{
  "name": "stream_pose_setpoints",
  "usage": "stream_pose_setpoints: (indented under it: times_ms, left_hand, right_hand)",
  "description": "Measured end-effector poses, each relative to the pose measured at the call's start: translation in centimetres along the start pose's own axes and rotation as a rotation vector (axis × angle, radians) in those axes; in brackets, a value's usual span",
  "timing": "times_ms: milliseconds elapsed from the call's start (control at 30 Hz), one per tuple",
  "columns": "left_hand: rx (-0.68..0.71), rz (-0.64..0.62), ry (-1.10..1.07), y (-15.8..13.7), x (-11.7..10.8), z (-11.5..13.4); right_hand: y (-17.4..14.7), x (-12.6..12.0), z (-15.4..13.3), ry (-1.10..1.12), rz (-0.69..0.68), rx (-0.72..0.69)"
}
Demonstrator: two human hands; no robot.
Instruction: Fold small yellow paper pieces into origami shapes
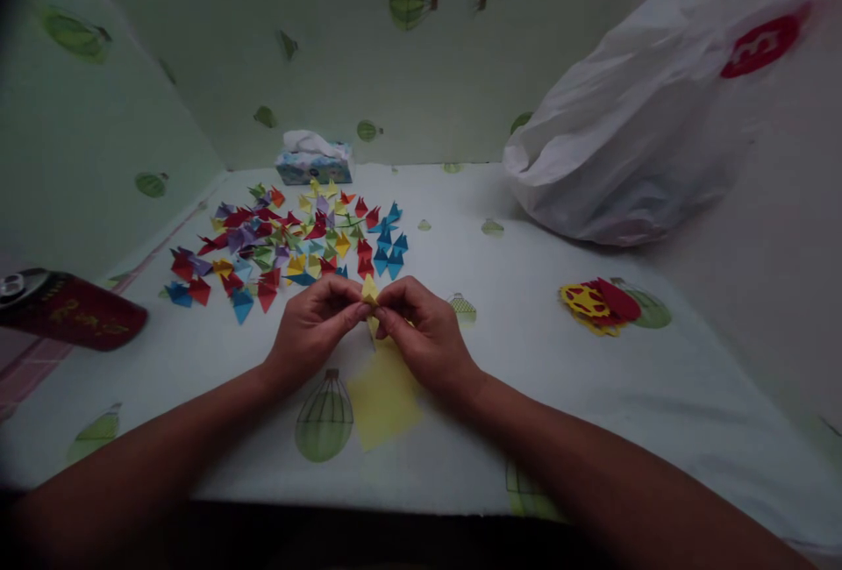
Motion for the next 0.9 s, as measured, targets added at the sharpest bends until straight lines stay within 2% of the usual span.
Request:
stream_pose_setpoints:
  times_ms: [167,367,633,900]
  left_hand:
    - [-0.160,-0.024,-0.147,0.1,0.3,-1.4]
    - [-0.250,-0.048,-0.270,0.1,0.7,-2.6]
    - [-0.301,-0.049,-0.286,0.0,1.0,-3.2]
    - [-0.246,-0.086,-0.361,0.1,1.4,-2.8]
  right_hand:
    - [0.2,-0.1,0.6,0.065,0.001,0.062]
    - [0.4,-0.2,1.1,0.069,-0.006,0.107]
    - [0.4,0.2,1.5,0.079,-0.041,0.133]
    - [0.6,0.0,1.2,0.172,-0.005,0.131]
Point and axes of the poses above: each hand's wrist, its own y-axis towards the middle knuckle, its own x-axis out of the palm, z = x × y, the point moved 10 cm from there along y, towards the middle knuckle, and after that the axes turned 3 degrees about -x, right-handed, at the moved point
